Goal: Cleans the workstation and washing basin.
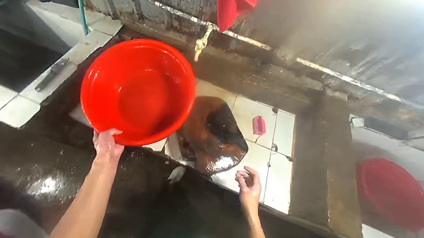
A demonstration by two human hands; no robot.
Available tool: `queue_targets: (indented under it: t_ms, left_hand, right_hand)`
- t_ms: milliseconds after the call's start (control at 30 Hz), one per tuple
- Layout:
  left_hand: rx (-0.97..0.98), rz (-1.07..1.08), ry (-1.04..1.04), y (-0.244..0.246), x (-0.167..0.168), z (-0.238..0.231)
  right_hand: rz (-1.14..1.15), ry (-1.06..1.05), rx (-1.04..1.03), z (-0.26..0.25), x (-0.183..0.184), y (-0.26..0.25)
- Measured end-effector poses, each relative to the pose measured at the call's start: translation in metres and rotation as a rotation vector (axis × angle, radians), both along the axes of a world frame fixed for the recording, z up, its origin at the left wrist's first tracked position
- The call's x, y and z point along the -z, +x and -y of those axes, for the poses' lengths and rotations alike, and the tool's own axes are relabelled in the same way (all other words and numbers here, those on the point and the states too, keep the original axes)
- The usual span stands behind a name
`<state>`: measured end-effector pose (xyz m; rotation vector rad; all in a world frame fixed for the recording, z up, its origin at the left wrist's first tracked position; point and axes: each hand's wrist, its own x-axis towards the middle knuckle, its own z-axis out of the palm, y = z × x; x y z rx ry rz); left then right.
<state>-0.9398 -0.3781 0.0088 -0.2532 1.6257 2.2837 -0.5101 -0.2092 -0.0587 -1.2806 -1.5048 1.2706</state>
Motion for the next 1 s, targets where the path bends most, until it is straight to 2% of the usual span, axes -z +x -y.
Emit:
queue_targets:
  t_ms: [133,233,367,500,567,667,767,900,1000]
  left_hand:
    - [-0.125,-0.016,0.041,-0.068,0.017,-0.091]
    - [-0.197,-0.041,0.064,-0.099,0.049,-0.134]
    - [-0.165,-0.081,0.053,-0.107,0.072,-0.158]
    - [-0.080,-0.029,0.137,-0.075,0.091,-0.137]
    - [-0.008,0.109,0.055,-0.047,0.104,-0.124]
    - [0.193,0.369,-0.236,0.000,0.145,-0.100]
    - [0.352,0.636,-0.455,0.045,0.169,-0.085]
    - [0.648,0.942,-0.529,0.092,0.192,-0.088]
    - [0.670,1.106,-0.450,0.122,0.208,-0.102]
  right_hand:
    - [0.282,-0.070,-0.145,-0.091,0.016,-0.104]
    - [0.371,-0.200,-0.174,-0.157,0.029,-0.169]
    - [0.742,0.019,-0.198,-0.234,0.039,-0.242]
    - [0.988,0.127,-0.403,-0.285,0.065,-0.302]
    - [1.066,0.127,-0.468,-0.301,0.074,-0.315]
    - [1.101,0.188,-0.448,-0.303,0.081,-0.316]
    - [1.094,0.232,-0.408,-0.299,0.082,-0.317]
    - [1.127,0.263,-0.378,-0.295,0.091,-0.317]
    - [1.126,0.308,-0.333,-0.291,0.094,-0.312]
